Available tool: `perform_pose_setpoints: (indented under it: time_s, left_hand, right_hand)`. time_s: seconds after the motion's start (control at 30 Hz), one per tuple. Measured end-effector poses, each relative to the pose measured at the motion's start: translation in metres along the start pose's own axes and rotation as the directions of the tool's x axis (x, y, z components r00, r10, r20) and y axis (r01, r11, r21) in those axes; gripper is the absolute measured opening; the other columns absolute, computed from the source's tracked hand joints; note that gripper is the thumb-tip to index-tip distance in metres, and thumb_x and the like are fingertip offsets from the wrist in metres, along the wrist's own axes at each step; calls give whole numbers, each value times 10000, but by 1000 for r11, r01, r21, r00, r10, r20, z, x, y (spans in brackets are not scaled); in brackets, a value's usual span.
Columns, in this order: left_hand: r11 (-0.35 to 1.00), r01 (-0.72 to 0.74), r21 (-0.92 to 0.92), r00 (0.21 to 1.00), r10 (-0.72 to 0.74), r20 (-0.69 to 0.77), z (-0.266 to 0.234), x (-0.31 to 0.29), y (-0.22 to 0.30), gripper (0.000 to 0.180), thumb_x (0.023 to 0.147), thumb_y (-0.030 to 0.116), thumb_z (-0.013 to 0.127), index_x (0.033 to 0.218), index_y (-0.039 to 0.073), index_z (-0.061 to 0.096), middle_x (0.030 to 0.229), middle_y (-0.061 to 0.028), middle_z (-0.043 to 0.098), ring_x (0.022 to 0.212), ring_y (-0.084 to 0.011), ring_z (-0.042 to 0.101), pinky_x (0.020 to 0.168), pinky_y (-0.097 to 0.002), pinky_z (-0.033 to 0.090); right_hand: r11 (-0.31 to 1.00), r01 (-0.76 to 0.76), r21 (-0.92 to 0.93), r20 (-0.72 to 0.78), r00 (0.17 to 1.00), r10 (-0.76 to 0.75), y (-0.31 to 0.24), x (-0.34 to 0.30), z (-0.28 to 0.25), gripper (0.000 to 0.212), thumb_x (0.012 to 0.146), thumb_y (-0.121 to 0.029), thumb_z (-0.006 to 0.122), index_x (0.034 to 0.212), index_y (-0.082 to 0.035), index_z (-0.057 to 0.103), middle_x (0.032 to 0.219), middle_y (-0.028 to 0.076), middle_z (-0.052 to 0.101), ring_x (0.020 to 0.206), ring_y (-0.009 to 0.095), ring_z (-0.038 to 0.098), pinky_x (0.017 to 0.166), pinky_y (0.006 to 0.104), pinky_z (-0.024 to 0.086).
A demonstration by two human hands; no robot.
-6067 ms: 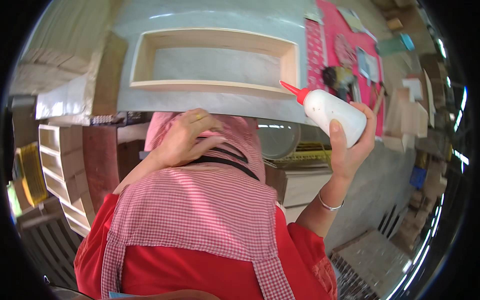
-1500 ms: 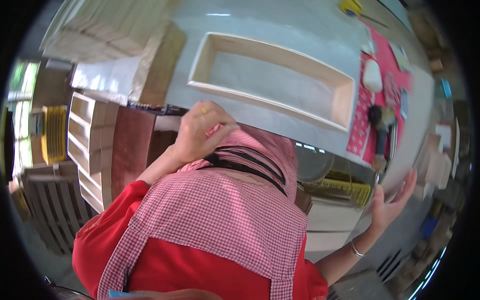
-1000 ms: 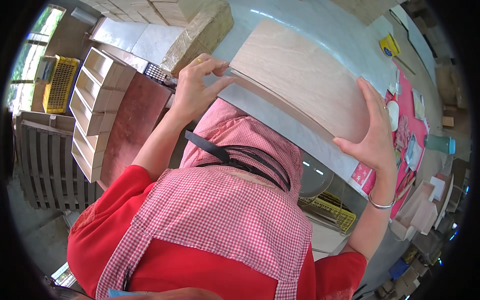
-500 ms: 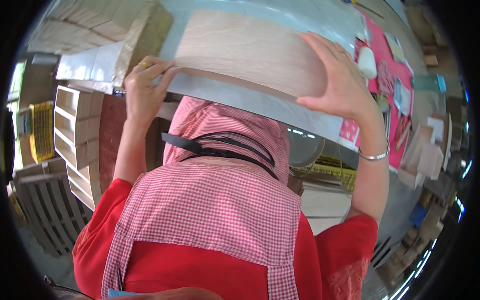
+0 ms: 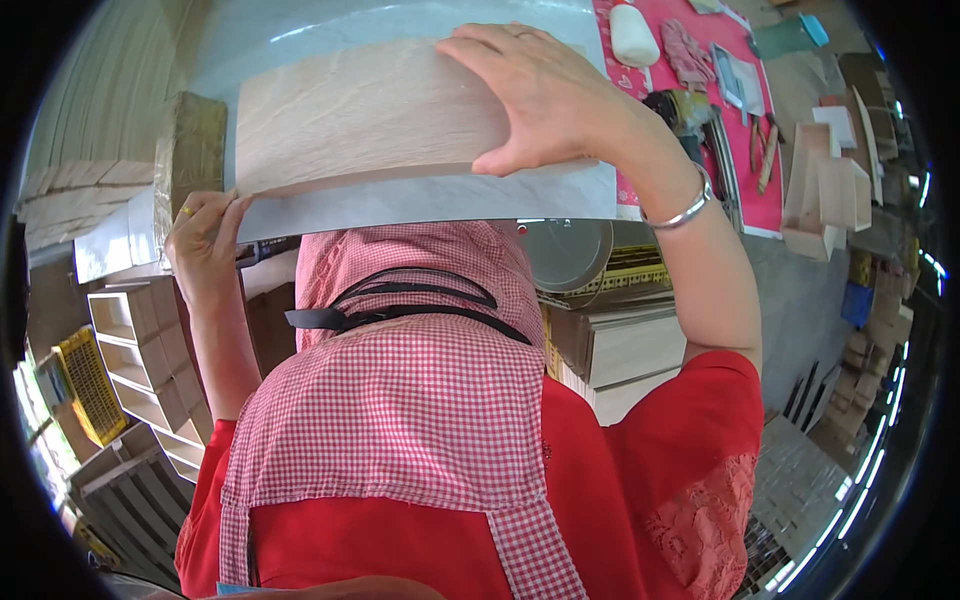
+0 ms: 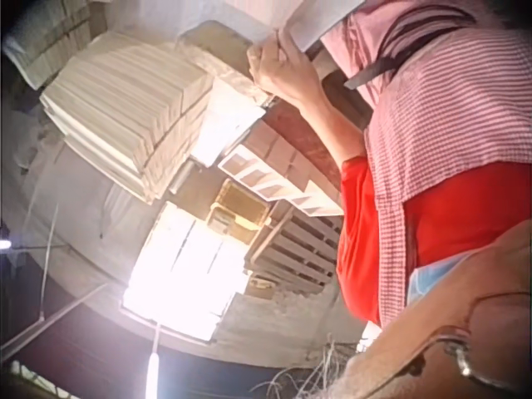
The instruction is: Assembling wooden boxes by applying wood glue and using a pneumatic brad nailer.
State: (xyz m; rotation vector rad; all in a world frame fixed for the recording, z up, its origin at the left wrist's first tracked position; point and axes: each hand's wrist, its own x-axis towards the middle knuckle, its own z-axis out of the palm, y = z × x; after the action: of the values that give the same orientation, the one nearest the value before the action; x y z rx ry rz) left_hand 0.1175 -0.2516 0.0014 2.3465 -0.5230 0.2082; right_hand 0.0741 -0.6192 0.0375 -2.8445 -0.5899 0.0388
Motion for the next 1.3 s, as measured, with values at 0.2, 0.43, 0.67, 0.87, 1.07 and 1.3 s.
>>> perform_pose_setpoints:
  time_s: [0.2, 0.43, 0.67, 0.87, 1.07, 1.3]
  left_hand:
    - [1000, 7, -10, 1000, -7, 15, 2, 3, -3, 97, 814, 33, 749, 848, -42, 696, 773, -80, 616, 674, -178, 544, 627, -289, 430]
    - [999, -47, 7, 999, 47, 2, 1, 0, -9, 88, 808, 25, 751, 857, -30, 703, 786, -88, 626, 695, -192, 567, 633, -300, 438]
    - [988, -128, 88, 992, 125, 30, -1, 7, -6, 87, 792, 25, 757, 853, -13, 709, 803, -94, 643, 721, -226, 590, 660, -331, 451]
    - [967, -181, 177, 983, 173, 62, -4, 9, -3, 93, 774, 43, 768, 830, -4, 710, 795, -93, 646, 719, -252, 582, 682, -351, 452]
    - [971, -163, 173, 985, 150, 87, -6, 13, -4, 92, 773, 59, 770, 819, 3, 714, 791, -95, 648, 719, -259, 580, 682, -352, 450]
    - [958, 19, 285, 963, -94, 254, -20, 23, 10, 208, 793, 164, 771, 916, 9, 705, 895, -116, 676, 836, -287, 637, 741, -368, 480]
  right_hand:
    - [975, 39, -219, -195, 977, -83, 5, -11, 15, 813, 693, -263, 815, 1405, -79, 469, 1381, 161, 511, 1287, 319, 485, 1087, 427, 384]
    - [956, -268, 122, -449, 844, 294, -5, -97, 3, 319, 801, -128, 736, 1074, -5, 625, 969, 113, 626, 869, 254, 625, 771, 362, 488]
    - [826, -480, 294, -369, 740, 562, -27, -118, 28, 105, 820, -3, 694, 910, 13, 641, 776, 106, 608, 688, 242, 626, 625, 334, 484]
    - [915, -378, 138, -438, 806, 399, -21, -118, 26, 82, 805, -1, 711, 853, 17, 647, 720, 115, 590, 639, 276, 607, 578, 345, 462]
    - [916, -344, 208, -385, 832, 400, -14, -122, 28, 93, 803, -15, 723, 842, 23, 649, 740, 117, 614, 648, 258, 613, 574, 344, 446]
    - [889, -370, 269, -526, 717, 457, 23, -147, 33, 339, 812, -100, 748, 1111, 19, 644, 815, 146, 656, 765, 321, 652, 714, 376, 521]
